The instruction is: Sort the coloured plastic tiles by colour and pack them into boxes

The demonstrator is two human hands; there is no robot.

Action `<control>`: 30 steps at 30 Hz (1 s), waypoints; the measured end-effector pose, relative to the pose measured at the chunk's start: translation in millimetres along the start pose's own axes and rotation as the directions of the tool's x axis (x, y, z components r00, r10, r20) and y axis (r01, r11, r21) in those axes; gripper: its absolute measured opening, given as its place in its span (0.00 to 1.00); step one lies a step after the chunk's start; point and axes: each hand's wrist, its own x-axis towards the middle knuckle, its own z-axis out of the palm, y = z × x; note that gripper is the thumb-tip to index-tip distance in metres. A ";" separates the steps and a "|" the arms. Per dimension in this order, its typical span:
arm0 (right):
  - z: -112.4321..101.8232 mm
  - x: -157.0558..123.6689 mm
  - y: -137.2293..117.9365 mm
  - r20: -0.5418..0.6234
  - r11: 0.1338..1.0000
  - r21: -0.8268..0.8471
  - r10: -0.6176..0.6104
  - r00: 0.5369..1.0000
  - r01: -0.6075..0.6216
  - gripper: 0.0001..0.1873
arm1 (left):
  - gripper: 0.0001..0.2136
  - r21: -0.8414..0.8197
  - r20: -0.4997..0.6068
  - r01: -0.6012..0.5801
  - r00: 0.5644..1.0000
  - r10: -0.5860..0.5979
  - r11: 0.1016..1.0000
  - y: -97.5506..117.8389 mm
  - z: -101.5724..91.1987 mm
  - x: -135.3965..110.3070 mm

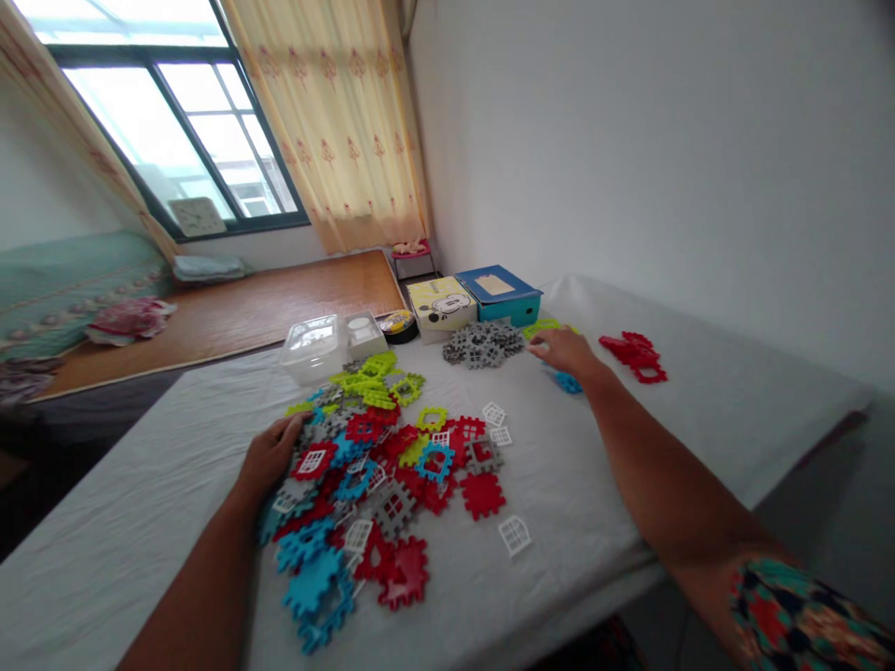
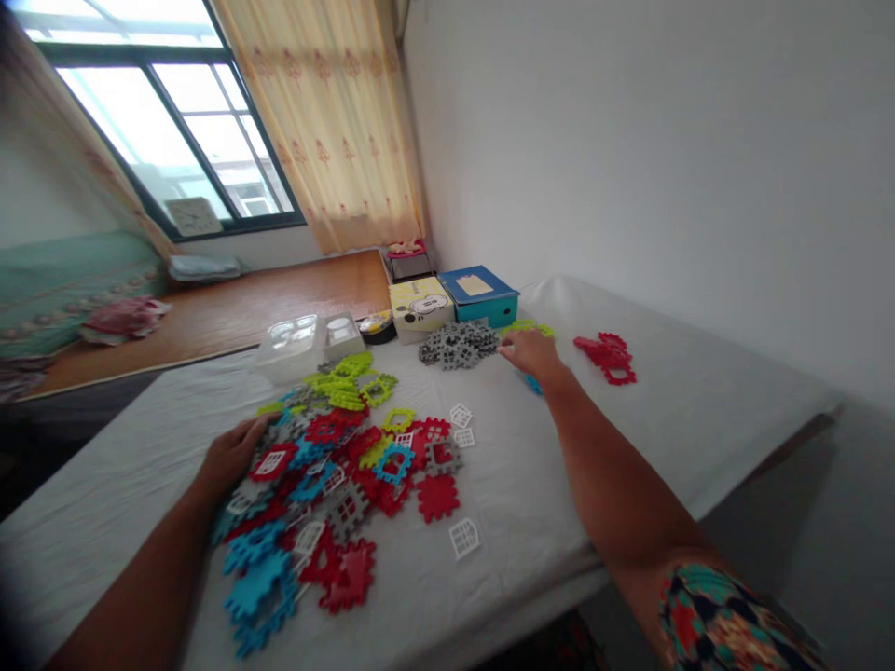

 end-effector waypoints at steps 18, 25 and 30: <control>38.7 -42.5 -128.8 0.170 0.582 0.573 -0.773 0.611 0.577 0.21 | 0.25 0.021 0.021 0.004 1.000 -0.004 1.000 0.8 -0.5 -2.3; -8.4 4.0 25.5 0.171 0.988 0.030 -0.154 0.973 0.151 0.25 | 0.26 0.018 0.018 -0.025 1.000 0.025 1.000 -1.6 0.6 0.1; -0.2 1.1 65.4 0.154 0.994 -0.095 0.071 0.986 -0.057 0.23 | 0.27 0.014 0.023 -0.027 0.999 0.027 1.000 -2.3 0.1 0.6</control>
